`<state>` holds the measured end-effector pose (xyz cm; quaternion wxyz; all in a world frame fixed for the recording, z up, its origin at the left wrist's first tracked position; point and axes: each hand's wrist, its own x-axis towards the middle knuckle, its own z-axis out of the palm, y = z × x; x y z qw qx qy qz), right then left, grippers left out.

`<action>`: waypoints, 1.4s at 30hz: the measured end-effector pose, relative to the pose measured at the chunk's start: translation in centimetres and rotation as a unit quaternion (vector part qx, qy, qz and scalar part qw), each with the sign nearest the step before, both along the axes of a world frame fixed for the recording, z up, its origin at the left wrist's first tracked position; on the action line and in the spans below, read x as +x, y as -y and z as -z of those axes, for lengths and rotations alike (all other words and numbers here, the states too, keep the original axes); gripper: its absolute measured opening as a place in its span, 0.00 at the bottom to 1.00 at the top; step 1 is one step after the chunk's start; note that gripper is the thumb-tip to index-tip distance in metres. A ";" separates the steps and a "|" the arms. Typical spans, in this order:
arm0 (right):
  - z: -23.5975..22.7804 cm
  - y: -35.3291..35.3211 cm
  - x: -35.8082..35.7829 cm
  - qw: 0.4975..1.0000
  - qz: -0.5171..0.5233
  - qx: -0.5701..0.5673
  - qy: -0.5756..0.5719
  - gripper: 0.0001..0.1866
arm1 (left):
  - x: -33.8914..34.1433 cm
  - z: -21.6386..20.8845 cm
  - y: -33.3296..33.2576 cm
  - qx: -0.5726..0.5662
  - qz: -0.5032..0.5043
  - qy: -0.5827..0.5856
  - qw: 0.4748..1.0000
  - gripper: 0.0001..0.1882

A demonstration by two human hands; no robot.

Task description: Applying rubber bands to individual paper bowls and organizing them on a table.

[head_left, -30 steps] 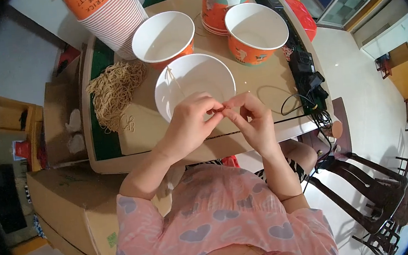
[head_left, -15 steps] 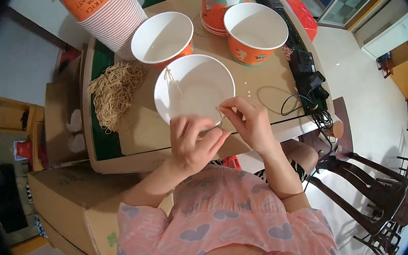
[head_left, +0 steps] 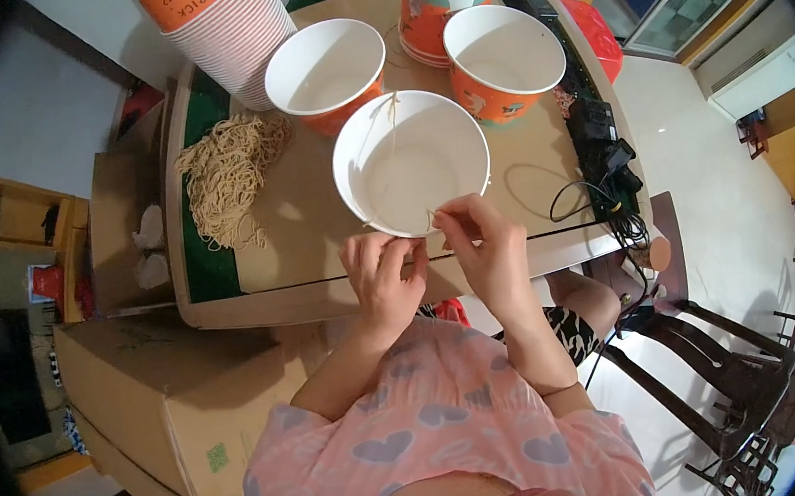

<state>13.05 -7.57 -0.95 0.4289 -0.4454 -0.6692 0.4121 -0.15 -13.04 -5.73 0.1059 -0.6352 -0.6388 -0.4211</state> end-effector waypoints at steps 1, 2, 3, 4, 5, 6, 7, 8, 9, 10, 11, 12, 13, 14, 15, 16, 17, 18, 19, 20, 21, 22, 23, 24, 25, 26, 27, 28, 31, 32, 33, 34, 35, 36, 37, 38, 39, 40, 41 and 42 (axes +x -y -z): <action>0.0 0.0 0.2 1.000 0.001 0.000 0.001 0.05 | 0.1 -0.6 0.2 -0.007 0.045 0.032 0.998 0.12; -0.1 -0.2 0.6 1.000 0.011 -0.003 0.019 0.05 | 0.1 -1.4 0.4 -0.014 0.090 0.064 0.994 0.12; -0.1 -0.4 1.0 0.999 0.020 -0.006 0.036 0.05 | 0.1 -2.1 0.6 -0.014 0.092 0.064 0.994 0.12; -0.1 -0.6 1.3 0.999 0.019 -0.006 0.035 0.05 | 0.0 -3.1 1.0 -0.041 0.144 0.085 0.985 0.12; 0.0 -0.9 1.8 0.999 -0.013 0.015 0.044 0.04 | -0.2 -4.1 1.3 -0.068 0.196 0.106 0.972 0.12; 0.0 -1.1 2.2 0.997 -0.046 0.037 0.053 0.04 | -0.8 -5.2 1.6 -0.112 0.218 0.082 0.966 0.09; -0.2 -1.3 2.6 0.997 -0.046 0.038 0.055 0.04 | -1.3 -6.0 1.6 -0.112 0.218 0.084 0.966 0.09; -0.9 -1.5 3.1 0.994 -0.083 0.031 0.071 0.04 | -1.6 -7.1 1.4 -0.161 0.244 0.110 0.950 0.08; -1.4 -1.6 3.5 0.989 -0.119 0.024 0.087 0.04 | -1.7 -8.2 1.0 -0.209 0.269 0.135 0.930 0.08; -1.6 -1.7 3.7 0.988 -0.122 0.027 0.087 0.04 | -1.8 -9.1 0.5 -0.250 0.282 0.180 0.909 0.07; -1.8 -1.9 3.8 0.984 -0.152 0.037 0.090 0.04 | -2.2 -9.5 -0.4 -0.275 0.306 0.187 0.892 0.08; -1.9 -2.1 3.9 0.978 -0.181 0.047 0.093 0.05 | -2.5 -9.8 -1.2 -0.299 0.330 0.192 0.874 0.08; -1.9 -2.2 3.9 0.978 -0.181 0.049 0.094 0.05 | -2.8 -10.0 -1.8 -0.300 0.338 0.165 0.877 0.09; -1.6 -2.3 3.8 0.975 -0.196 0.056 0.094 0.05 | -3.0 -10.0 -2.5 -0.298 0.338 0.165 0.877 0.09; -1.4 -2.3 3.7 0.971 -0.210 0.062 0.095 0.06 | -3.2 -9.7 -3.1 -0.287 0.367 0.125 0.876 0.09; -1.4 -2.3 3.6 0.971 -0.210 0.063 0.096 0.06 | -3.3 -9.3 -3.6 -0.275 0.395 0.084 0.872 0.08; -1.3 -2.2 3.5 0.974 -0.202 0.051 0.093 0.05 | -3.5 -9.1 -3.8 -0.273 0.396 0.085 0.872 0.08; -1.2 -2.1 3.4 0.976 -0.194 0.038 0.090 0.05 | -3.7 -8.8 -3.9 -0.266 0.402 0.055 0.875 0.07; -0.9 -2.2 3.5 0.976 -0.194 0.037 0.087 0.05 | -3.7 -8.6 -4.2 -0.262 0.404 0.022 0.876 0.06; -0.5 -2.2 3.5 0.982 -0.180 0.003 0.048 0.04 | -3.6 -8.5 -4.5 -0.264 0.404 0.021 0.876 0.06; -0.2 -2.3 3.5 0.986 -0.165 -0.033 0.010 0.03 | -3.4 -8.3 -4.8 -0.225 0.405 -0.011 0.886 0.04; -0.1 -2.2 3.2 0.986 -0.165 -0.034 0.011 0.03 | -3.5 -8.1 -4.7 -0.183 0.406 -0.040 0.894 0.03; 0.0 -2.1 3.0 0.988 -0.149 -0.044 -0.008 0.04 | -3.6 -7.8 -4.6 -0.184 0.406 -0.038 0.894 0.03; 0.1 -2.1 2.8 0.989 -0.133 -0.054 -0.027 0.04 | -3.6 -7.5 -4.5 -0.164 0.393 -0.051 0.903 0.04; -0.2 -2.1 2.8 0.989 -0.133 -0.056 -0.026 0.04 | -3.5 -7.2 -4.5 -0.143 0.380 -0.064 0.912 0.05; -0.6 -2.1 2.7 0.990 -0.134 -0.043 -0.010 0.05 | -3.4 -7.2 -4.5 -0.144 0.380 -0.063 0.912 0.05; -0.9 -2.1 2.6 0.990 -0.134 -0.029 0.005 0.05 | -3.3 -7.3 -4.5 -0.105 0.367 -0.109 0.918 0.05; -0.9 -2.2 2.7 0.990 -0.135 -0.030 0.005 0.05 | -3.2 -7.4 -4.6 -0.066 0.353 -0.156 0.920 0.04; -0.8 -2.0 2.7 0.990 -0.137 -0.029 0.003 0.05 | -3.3 -7.3 -4.4 -0.079 0.340 -0.170 0.921 0.03; -0.8 -1.8 2.7 0.990 -0.133 -0.034 0.018 0.05 | -3.4 -7.3 -4.4 -0.080 0.340 -0.170 0.921 0.03; -0.7 -1.7 2.6 0.990 -0.130 -0.038 0.033 0.04 | -3.4 -7.3 -4.5 -0.074 0.340 -0.175 0.921 0.04; -0.8 -1.6 2.5 0.990 -0.130 -0.039 0.032 0.04 | -3.4 -7.4 -4.5 -0.068 0.341 -0.180 0.920 0.07; -0.9 -1.5 2.5 0.993 -0.113 0.003 0.042 0.04 | -3.5 -7.4 -4.5 -0.069 0.341 -0.181 0.920 0.07; -0.9 -1.4 2.4 0.993 -0.096 0.046 0.052 0.05 | -3.5 -7.5 -4.6 -0.062 0.351 -0.185 0.916 0.05; -0.9 -1.3 2.4 0.993 -0.095 0.044 0.051 0.05 | -3.5 -7.5 -4.6 -0.055 0.361 -0.189 0.912 0.03; -0.8 -1.1 2.4 0.994 -0.091 0.050 0.046 0.05 | -3.5 -7.6 -4.4 -0.057 0.362 -0.190 0.911 0.03; -0.7 -1.0 2.4 0.994 -0.087 0.055 0.040 0.05 | -3.4 -7.6 -4.2 -0.071 0.354 -0.184 0.914 0.03; -0.6 -0.9 2.4 0.994 -0.087 0.055 0.039 0.05 | -3.4 -7.7 -4.0 -0.083 0.345 -0.178 0.918 0.03; -0.6 -0.8 2.4 0.994 -0.092 0.046 0.027 0.05 | -3.4 -7.7 -4.0 -0.083 0.345 -0.179 0.918 0.03; -0.5 -0.8 2.4 0.994 -0.098 0.036 0.014 0.05 | -3.5 -7.7 -3.9 -0.088 0.338 -0.196 0.916 0.03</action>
